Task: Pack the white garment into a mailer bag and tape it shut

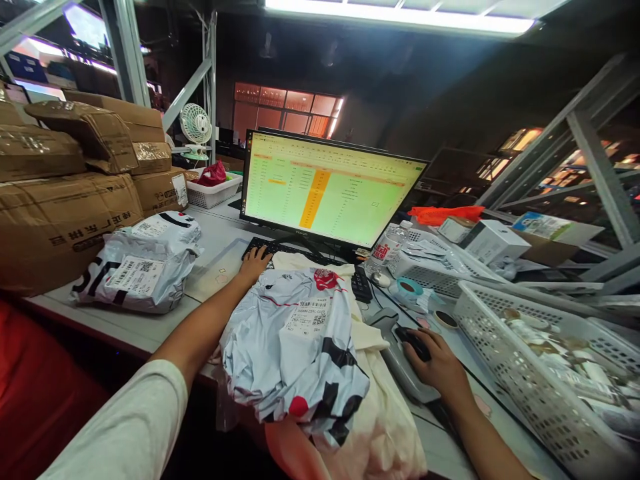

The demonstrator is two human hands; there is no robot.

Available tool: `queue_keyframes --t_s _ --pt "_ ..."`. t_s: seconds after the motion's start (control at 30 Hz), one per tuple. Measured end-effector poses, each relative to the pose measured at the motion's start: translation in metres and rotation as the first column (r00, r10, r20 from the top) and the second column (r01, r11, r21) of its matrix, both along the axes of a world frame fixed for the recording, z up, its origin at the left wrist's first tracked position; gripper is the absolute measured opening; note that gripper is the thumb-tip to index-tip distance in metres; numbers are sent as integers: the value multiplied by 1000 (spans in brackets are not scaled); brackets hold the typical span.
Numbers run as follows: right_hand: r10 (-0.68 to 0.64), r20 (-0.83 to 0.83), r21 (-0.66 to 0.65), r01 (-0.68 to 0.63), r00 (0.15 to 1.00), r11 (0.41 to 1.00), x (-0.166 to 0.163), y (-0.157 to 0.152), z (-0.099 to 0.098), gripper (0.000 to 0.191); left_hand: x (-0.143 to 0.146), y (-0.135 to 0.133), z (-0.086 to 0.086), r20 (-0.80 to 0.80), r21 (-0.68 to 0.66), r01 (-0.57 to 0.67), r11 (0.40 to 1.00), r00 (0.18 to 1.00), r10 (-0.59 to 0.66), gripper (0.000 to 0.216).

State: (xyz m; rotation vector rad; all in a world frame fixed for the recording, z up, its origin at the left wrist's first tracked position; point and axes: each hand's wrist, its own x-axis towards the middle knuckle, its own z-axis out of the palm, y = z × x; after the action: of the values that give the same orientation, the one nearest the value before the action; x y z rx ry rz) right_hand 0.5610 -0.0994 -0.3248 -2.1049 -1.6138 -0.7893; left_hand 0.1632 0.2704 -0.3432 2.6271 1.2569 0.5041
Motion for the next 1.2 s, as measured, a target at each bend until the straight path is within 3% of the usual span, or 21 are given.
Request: queue_keyframes --t_s 0.7,1.2 --pt "-7 23 -14 7 1000 1000 14 1 -7 49 3 1 -5 21 41 -5 999 1000 4 49" --pt "15 25 -5 -15 1000 1000 13 1 -4 49 3 -1 -5 25 68 -5 998 1000 4 57"
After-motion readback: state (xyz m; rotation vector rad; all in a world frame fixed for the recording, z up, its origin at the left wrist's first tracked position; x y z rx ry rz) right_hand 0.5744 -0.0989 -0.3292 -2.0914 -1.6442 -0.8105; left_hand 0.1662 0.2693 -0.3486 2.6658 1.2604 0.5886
